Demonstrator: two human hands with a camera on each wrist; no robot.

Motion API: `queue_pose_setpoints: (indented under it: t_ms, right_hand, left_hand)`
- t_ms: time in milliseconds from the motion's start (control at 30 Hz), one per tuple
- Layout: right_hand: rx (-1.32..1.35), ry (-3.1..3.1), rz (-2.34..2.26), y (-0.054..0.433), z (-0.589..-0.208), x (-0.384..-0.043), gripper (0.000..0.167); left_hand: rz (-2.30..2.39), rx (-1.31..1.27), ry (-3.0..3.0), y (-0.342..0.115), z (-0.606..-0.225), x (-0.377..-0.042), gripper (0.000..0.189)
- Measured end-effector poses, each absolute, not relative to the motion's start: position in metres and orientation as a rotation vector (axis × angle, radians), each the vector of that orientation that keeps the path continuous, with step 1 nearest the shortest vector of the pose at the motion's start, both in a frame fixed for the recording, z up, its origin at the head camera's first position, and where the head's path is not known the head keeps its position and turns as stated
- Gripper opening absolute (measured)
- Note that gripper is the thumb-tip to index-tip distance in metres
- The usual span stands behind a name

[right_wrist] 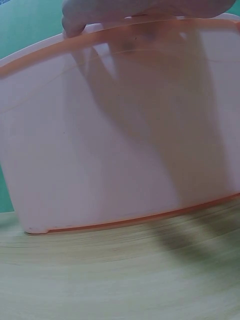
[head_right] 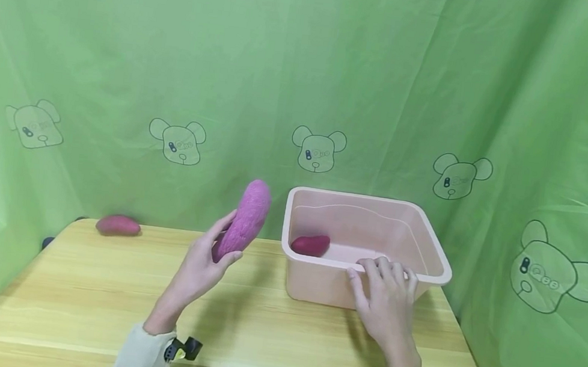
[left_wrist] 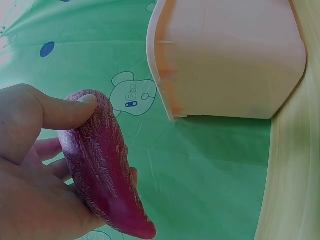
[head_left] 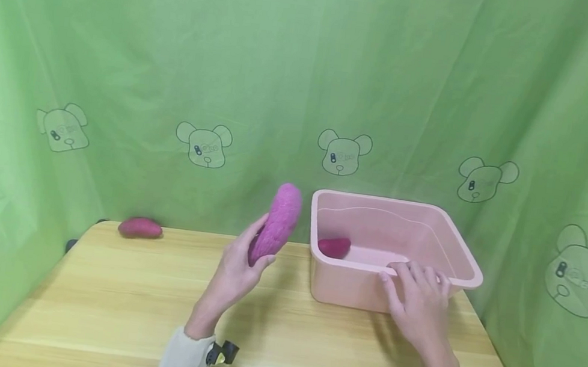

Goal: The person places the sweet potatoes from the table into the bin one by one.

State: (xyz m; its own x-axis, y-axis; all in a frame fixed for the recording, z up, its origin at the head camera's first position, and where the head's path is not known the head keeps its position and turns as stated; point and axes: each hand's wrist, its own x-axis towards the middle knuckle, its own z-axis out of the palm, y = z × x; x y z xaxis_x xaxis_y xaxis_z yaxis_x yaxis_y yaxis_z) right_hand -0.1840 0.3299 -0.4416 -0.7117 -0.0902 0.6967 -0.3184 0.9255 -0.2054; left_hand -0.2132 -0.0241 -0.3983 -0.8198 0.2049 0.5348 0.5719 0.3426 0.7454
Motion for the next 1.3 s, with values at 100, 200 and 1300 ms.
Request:
queue_pose_setpoints:
  t_ms: [100, 200, 1300]
  right_hand:
    - [0.283, -2.351, 0.405, 0.33, -0.442, -0.184, 0.025]
    - [0.279, -2.355, 0.405, 0.33, -0.443, -0.185, 0.025]
    - [0.279, -2.36, 0.403, 0.329, -0.441, -0.185, 0.025]
  left_hand:
    - [-1.482, -0.691, -2.27, -0.022, -0.398, -0.214, 0.08]
    - [-1.497, -0.687, -2.285, -0.019, -0.398, -0.215, 0.08]
    - [-1.533, -0.756, -2.292, 0.011, -0.394, -0.218, 0.069]
